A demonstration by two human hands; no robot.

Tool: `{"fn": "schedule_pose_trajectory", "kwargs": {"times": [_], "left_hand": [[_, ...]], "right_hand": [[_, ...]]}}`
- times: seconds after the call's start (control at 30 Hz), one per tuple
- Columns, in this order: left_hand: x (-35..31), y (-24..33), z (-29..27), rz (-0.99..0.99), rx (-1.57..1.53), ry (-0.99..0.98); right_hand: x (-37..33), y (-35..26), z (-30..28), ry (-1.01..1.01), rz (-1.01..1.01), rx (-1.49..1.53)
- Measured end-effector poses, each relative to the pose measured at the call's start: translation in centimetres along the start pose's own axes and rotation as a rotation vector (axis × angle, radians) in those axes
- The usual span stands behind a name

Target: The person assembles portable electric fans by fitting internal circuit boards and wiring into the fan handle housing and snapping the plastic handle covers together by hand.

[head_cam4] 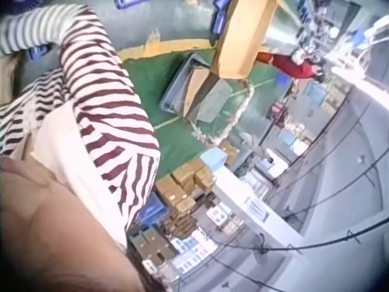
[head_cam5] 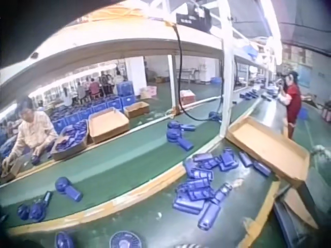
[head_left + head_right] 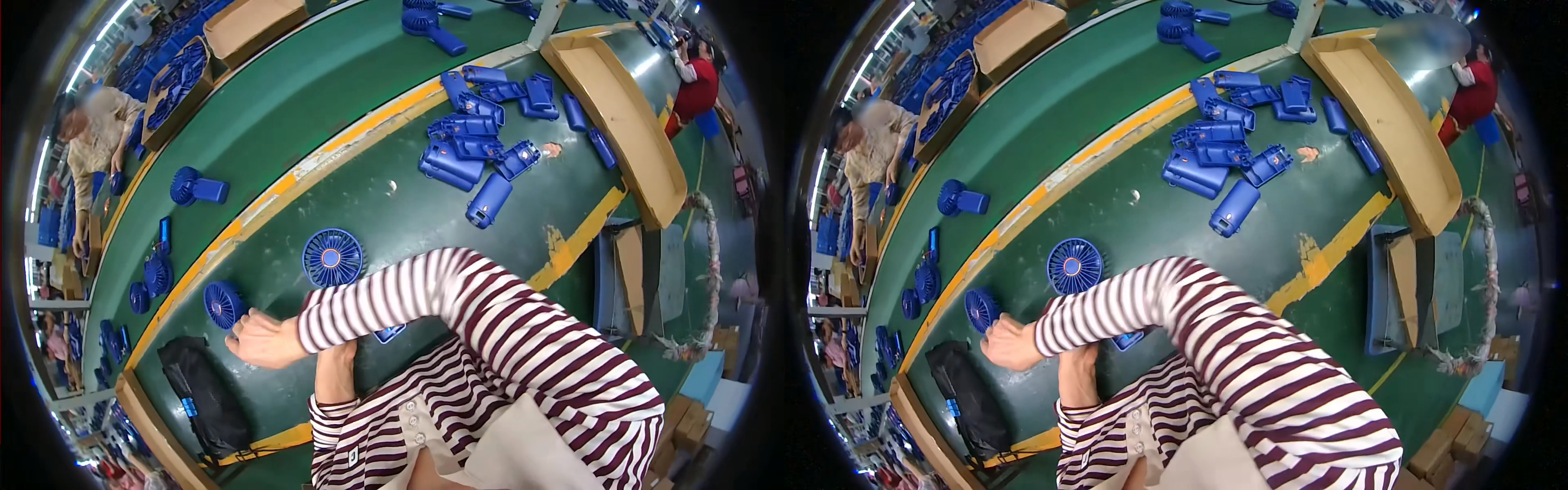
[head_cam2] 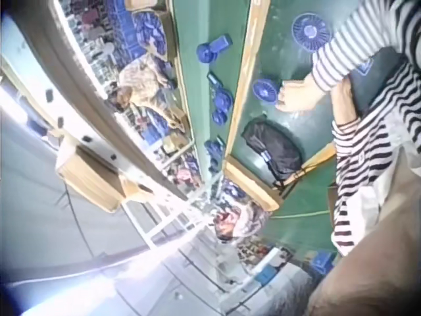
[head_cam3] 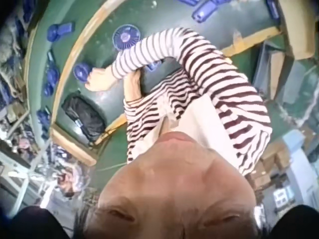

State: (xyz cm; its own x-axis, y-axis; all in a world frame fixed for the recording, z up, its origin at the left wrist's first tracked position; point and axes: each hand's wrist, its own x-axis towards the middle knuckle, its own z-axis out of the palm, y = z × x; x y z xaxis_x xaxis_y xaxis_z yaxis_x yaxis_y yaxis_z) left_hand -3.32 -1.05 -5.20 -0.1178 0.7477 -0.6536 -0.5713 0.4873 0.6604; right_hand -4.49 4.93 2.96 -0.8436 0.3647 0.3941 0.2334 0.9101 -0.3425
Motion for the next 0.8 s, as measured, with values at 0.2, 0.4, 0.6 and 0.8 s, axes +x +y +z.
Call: {"fn": "schedule_pose_trajectory", "kwargs": {"times": [0.2, 0.4, 0.6, 0.8], "left_hand": [[-0.2, 2.7, 1.9, 0.013, 0.332, -0.336], [-2.1, 4.0, 3.9, -0.053, 0.093, -0.341], [-2.1, 3.8, 4.2, -0.055, 0.105, -0.333], [-2.5, 3.8, 4.6, -0.052, 0.202, -0.322]], "right_hand": [[-11.9, 6.2, -10.1, 0.172, 0.365, -0.095], [-26.1, 11.9, -18.2, 0.408, 0.75, -0.519], [-28.3, 15.3, -22.1, 0.039, 0.662, -0.459], [-26.6, 17.6, -21.5, -0.346, 0.685, -0.542]]}}
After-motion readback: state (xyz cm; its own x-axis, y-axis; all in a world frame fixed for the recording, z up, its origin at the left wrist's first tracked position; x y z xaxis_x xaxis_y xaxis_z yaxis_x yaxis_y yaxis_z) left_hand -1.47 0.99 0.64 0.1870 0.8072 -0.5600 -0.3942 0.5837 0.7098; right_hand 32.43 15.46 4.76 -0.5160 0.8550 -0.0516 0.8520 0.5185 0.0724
